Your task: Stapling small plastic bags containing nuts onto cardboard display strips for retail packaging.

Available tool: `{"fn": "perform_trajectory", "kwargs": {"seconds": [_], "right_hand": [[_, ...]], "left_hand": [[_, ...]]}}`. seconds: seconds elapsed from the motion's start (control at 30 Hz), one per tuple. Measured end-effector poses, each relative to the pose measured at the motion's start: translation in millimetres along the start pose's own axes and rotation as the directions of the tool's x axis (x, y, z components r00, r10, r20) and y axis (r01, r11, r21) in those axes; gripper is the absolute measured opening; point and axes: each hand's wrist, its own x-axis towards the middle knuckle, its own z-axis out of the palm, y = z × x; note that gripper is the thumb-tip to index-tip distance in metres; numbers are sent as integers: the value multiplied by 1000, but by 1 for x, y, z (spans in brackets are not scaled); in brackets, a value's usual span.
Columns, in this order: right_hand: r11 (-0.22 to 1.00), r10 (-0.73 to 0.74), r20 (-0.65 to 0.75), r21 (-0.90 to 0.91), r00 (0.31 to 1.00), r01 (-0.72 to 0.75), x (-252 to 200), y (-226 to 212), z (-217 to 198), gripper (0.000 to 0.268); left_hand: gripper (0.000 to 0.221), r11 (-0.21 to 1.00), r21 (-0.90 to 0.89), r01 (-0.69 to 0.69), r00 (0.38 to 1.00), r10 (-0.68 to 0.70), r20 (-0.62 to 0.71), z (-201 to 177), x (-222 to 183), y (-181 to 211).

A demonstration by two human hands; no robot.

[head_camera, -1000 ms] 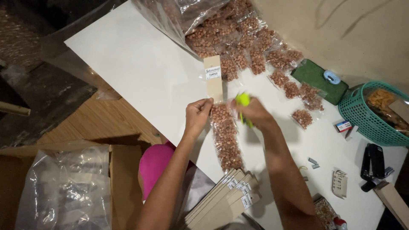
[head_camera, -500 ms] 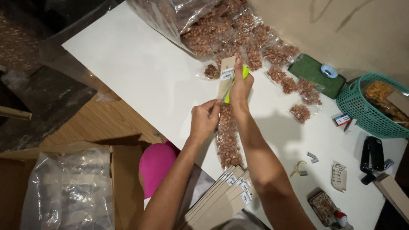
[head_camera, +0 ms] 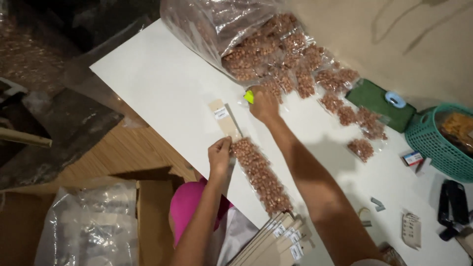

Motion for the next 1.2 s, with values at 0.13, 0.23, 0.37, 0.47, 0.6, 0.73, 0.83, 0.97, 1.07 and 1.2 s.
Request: {"fn": "perform_trajectory", "kwargs": {"seconds": [0.13,0.23,0.37,0.47,0.6,0.73,0.83,0.97,1.07,1.2], "right_hand": [[964,-246,61,-92,967,251,36,29,14,62],[959,-134,199,-222,971,177,3,27,-31,47],[952,-265,282,226,922,204,-52,40,-90,39],[745,-370,281,659,886,103,-100,22,-112,29],[587,-337,364,802,868,-109,-98,17,-75,24],[566,-232,338,809,912,-156,-101,19,-61,25],[541,-180,326,821,928,-183,-103,22,-55,27],[564,-158,343,801,926,-200,-108,15,-57,31],[637,-122,385,737,915,-226,-124,-5,-98,38],[283,200,103,946,974,-158,-112,-20,-99,34]], "left_hand": [[24,997,-77,26,999,-24,26,3,-16,29],[17,1000,-19,-1,999,2,33,-1,11,5],[18,986,-134,-96,991,107,75,-1,15,2],[25,986,-106,-130,982,142,125,8,-15,42],[19,985,-28,-168,965,170,198,6,-69,117],[51,992,-2,-129,970,127,207,-2,-16,57],[45,988,18,-154,967,146,211,-2,-29,64],[27,960,115,-256,959,238,154,-3,-44,73],[27,944,135,-300,945,275,176,-7,-56,85],[22,899,155,-409,902,372,221,1,-28,56]]}}
